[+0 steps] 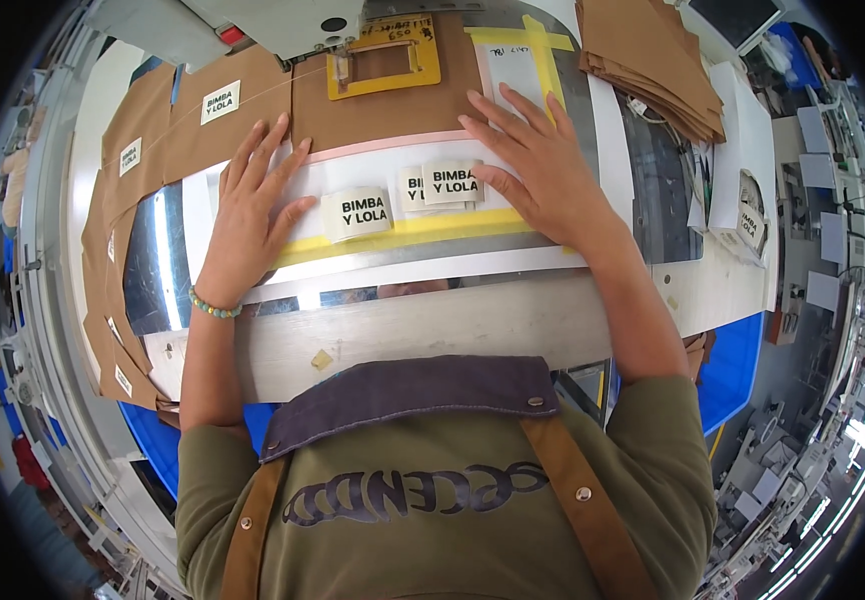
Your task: Positioning and sewing brand labels onto leather pattern pieces using a programmable sewing machine.
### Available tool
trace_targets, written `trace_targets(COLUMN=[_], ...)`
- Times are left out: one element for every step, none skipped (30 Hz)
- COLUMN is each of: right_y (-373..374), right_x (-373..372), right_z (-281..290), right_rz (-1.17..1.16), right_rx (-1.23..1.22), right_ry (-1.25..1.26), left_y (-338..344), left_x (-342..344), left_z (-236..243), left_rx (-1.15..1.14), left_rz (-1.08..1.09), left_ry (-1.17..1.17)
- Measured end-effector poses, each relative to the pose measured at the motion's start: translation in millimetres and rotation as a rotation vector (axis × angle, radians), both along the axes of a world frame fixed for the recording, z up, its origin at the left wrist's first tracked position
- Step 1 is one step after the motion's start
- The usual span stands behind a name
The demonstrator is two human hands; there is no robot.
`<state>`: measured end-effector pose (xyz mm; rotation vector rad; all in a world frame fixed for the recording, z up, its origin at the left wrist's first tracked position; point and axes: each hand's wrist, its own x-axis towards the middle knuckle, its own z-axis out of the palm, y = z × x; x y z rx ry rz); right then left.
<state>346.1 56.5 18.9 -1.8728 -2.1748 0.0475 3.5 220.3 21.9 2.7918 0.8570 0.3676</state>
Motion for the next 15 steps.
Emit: trace_targets(right_y=[-0.3,-0.7,-0.8,-1.1,-1.1,-1.5,-2.1,-3.0,-3.0,-3.3,-4.1,-4.4,-4.8,-5.3,-6.9], right_x=[0.5,0.9,2.2,2.5,2.2,1.7,1.3,0.6,0.0,-0.6,-1.2,-1.6,-2.0,-2.2,-1.4], right_z=[-0.4,-0.5,0.5,0.7,0.3,0.2,0.7,1.2,2.3,2.7,2.2,2.1,2.4,2.6,3.1], right_rz=[-0.002,0.003,0.007,0.004,0.007,0.012,0.012,0.010,0.007,0.008,0.005,0.004,0.006,0.009,0.006], right_rx=[-0.002,-0.005,-0.003,0.000,0.001,0.002,0.003,-0.001,-0.005,-0.004,-0.001,0.001,0.000,0.009,0.014], right_ry=[0.000,0.005,0.010,0.009,0.013,0.018,0.017,0.017,0.016,0.015,0.017,0.019,0.017,0.014,0.010], left_y=[0.8,0.0,-0.5,-1.1,-1.4,-2.3,-3.2,-4.0,-3.9,-4.0,-3.8,-3.3,-3.2,-2.8,-2.1], left_x=[0.4,0.2,1.0,1.7,2.1,1.9,1.5,1.3,0.7,-0.1,-0.6,-1.1,-1.8,-3.6,-2.6], left_z=[-1.2,-2.4,-2.3,-2.1,-1.9,-2.0,-2.0,-1.5,0.0,1.0,0.8,0.2,-0.2,0.5,5.0], left_rx=[-0.006,-0.008,0.006,0.020,0.022,0.034,0.045,0.045,0.021,-0.004,-0.003,0.002,0.007,0.005,0.024], left_rz=[-0.007,-0.009,-0.004,0.001,-0.002,0.002,0.005,0.006,0.010,0.015,0.015,0.007,-0.001,0.000,-0.026], left_ry=[-0.025,-0.025,-0.018,-0.012,-0.013,-0.009,-0.006,-0.007,0.000,0.006,0.004,0.002,-0.001,-0.003,-0.048])
